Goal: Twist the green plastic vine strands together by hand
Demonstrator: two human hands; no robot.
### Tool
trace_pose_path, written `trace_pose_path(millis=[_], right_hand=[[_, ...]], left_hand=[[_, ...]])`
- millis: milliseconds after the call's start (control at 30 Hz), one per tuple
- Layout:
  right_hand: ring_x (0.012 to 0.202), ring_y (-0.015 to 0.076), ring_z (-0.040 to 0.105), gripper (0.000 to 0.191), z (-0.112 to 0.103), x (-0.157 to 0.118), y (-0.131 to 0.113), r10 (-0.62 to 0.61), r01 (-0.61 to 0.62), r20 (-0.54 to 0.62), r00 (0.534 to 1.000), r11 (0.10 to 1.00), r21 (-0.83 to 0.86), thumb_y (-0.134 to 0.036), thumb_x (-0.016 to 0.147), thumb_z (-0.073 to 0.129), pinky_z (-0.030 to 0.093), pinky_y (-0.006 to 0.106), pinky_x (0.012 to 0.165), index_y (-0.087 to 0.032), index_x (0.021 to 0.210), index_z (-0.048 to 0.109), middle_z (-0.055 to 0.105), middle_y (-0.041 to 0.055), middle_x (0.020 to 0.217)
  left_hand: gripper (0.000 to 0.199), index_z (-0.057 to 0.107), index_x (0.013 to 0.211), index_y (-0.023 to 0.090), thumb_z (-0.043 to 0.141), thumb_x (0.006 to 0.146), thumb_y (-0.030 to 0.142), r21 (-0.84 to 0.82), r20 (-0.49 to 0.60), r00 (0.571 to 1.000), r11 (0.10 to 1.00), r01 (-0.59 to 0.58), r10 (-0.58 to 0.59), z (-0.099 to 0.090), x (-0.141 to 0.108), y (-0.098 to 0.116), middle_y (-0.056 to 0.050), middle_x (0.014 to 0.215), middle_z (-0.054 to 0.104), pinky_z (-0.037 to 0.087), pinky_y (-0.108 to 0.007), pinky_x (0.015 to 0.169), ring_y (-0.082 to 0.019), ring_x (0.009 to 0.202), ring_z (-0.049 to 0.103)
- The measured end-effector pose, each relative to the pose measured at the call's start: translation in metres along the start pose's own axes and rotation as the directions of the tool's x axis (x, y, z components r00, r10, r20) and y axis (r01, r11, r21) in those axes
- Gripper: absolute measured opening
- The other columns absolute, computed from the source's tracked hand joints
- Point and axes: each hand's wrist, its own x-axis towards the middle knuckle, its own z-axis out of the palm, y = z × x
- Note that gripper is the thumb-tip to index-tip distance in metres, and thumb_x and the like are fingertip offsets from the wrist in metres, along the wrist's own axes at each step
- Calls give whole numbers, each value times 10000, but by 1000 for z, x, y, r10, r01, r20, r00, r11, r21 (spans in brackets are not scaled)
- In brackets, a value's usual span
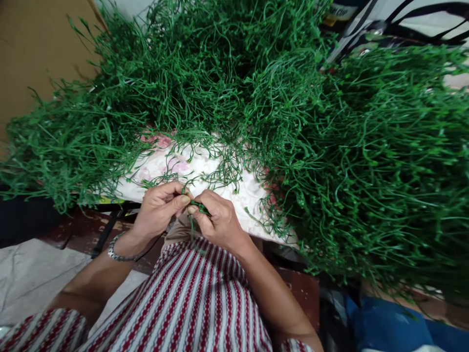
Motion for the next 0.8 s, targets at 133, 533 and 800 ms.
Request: trace_pose_path(millis=[133,533,800], right_hand=[[596,117,442,89,-2,-2,4,-74,70,-34,997,993,-100,-187,860,458,341,235,545,-174,780,494,469,1,651],[663,148,459,56,3,-5,9,-44,50,31,999,971,-233,-191,861,463,399,257,593,-158,869,507,483,36,729],[621,136,425,168,-12,-6,6,-205,287,269,941,905,-313,-41,732,391,343,246,569,-176,673,471,459,4,619]], left_hand=[[171,530,747,141,639,732,272,-99,142,988,992,82,-67,-6,3,0,28,652,489,331,-161,454,-42,504,397],[176,466,660,158,499,816,233,218,-23,999,975,-41,47,4,-3,-3,44,588,441,323,-197,515,-71,536,390],[141,445,716,170,393,777,54,648,364,890,611,-455,276,-7,-8,-3,26,608,465,312,-234,551,-105,563,430]])
